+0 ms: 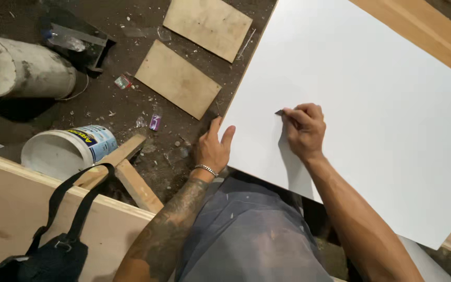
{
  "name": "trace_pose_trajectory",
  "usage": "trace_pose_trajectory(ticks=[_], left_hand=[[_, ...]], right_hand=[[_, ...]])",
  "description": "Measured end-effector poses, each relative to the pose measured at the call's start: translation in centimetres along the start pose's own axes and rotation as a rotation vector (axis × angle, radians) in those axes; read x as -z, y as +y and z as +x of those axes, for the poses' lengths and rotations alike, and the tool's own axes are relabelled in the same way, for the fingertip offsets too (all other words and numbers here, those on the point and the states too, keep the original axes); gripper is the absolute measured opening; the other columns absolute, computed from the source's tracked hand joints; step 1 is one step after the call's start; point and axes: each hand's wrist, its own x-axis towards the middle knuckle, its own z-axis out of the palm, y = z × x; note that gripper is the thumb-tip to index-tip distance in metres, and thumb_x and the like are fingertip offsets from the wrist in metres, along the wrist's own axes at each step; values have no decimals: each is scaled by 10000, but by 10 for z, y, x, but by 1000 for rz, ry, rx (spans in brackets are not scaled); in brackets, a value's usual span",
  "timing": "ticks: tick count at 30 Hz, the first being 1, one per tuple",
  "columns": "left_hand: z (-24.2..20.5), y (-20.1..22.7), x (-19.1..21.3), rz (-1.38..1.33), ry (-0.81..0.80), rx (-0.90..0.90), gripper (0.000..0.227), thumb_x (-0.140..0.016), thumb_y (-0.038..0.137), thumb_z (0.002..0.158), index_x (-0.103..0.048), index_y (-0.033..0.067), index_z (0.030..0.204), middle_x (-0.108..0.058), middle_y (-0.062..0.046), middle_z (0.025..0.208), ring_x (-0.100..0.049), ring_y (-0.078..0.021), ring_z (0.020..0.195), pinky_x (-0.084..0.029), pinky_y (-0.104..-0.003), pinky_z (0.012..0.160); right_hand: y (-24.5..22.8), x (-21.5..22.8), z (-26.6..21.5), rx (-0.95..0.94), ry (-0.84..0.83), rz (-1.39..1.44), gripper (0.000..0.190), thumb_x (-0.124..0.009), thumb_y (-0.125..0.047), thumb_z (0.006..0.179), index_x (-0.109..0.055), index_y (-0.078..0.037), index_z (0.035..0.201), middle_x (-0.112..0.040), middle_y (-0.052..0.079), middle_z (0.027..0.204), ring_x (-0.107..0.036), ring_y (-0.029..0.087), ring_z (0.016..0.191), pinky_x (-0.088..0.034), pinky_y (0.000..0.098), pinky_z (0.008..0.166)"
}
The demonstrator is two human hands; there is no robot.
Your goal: The person uses a utility knife to trim the edges of a light-colored wood panel and then a white panel. They hold the panels steady with one hand while scraping along the edges with the other, removing excess material.
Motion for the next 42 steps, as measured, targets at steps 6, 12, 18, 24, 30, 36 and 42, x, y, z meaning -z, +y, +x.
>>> trace_pose_trajectory(ticks=[6, 12, 18, 24, 30, 36, 42], left_hand=[[-1, 1, -3, 20, 18, -11, 574, -518, 600, 994, -582, 157, 1353, -718, -290, 1120, -692, -470, 1087, -561, -555, 919], [-4, 5, -2, -39, 16, 14, 592, -522, 619, 985, -594, 150, 1338, -715, -295, 1141, -685, -465, 1116, -557, -543, 944], [-2, 6, -1, -13, 53, -24, 595, -516, 608, 991, -585, 142, 1354, -663, -307, 1290, -618, -458, 1249, -501, -550, 1051], [3, 5, 1, 5, 29, 36, 505, -520, 592, 989, -591, 216, 1319, -723, -290, 1070, -696, -488, 1055, -555, -563, 880], [3, 0, 0, 59, 35, 17, 544, -487, 603, 1007, -584, 181, 1337, -724, -302, 1058, -698, -509, 1040, -551, -587, 857], [6, 1, -1, 76, 30, 23, 570, -481, 619, 997, -578, 181, 1347, -721, -309, 1060, -692, -512, 1053, -542, -593, 881], [6, 1, -1, 41, 33, 21, 575, -500, 618, 982, -590, 175, 1338, -728, -288, 1085, -696, -493, 1062, -547, -579, 887]], right_hand=[[23, 6, 5, -40, 98, 36, 113, -806, 51, 894, -772, -53, 864, -562, 100, 871, -610, 274, 863, -512, 330, 756], [38, 6, -8, -85, 126, -34, 120, -817, 46, 872, -747, -51, 856, -583, 125, 872, -632, 302, 835, -531, 368, 756], [-14, -1, -26, 65, 23, -28, 120, -783, 21, 892, -735, -60, 818, -574, 78, 856, -615, 284, 809, -513, 330, 765], [28, 3, -6, -6, 24, -59, 156, -772, 27, 917, -706, -52, 799, -529, 81, 833, -624, 283, 782, -526, 337, 712], [37, 8, 0, -8, 49, 24, 178, -786, 13, 916, -703, -75, 787, -506, 91, 808, -616, 288, 734, -513, 329, 658], [35, 11, -2, 36, -57, -31, 124, -770, -21, 941, -729, -73, 837, -537, 88, 851, -631, 283, 773, -533, 344, 704], [41, 15, -8, 81, -113, 19, 84, -736, -34, 956, -722, -72, 882, -523, 97, 868, -601, 266, 784, -525, 330, 723]])
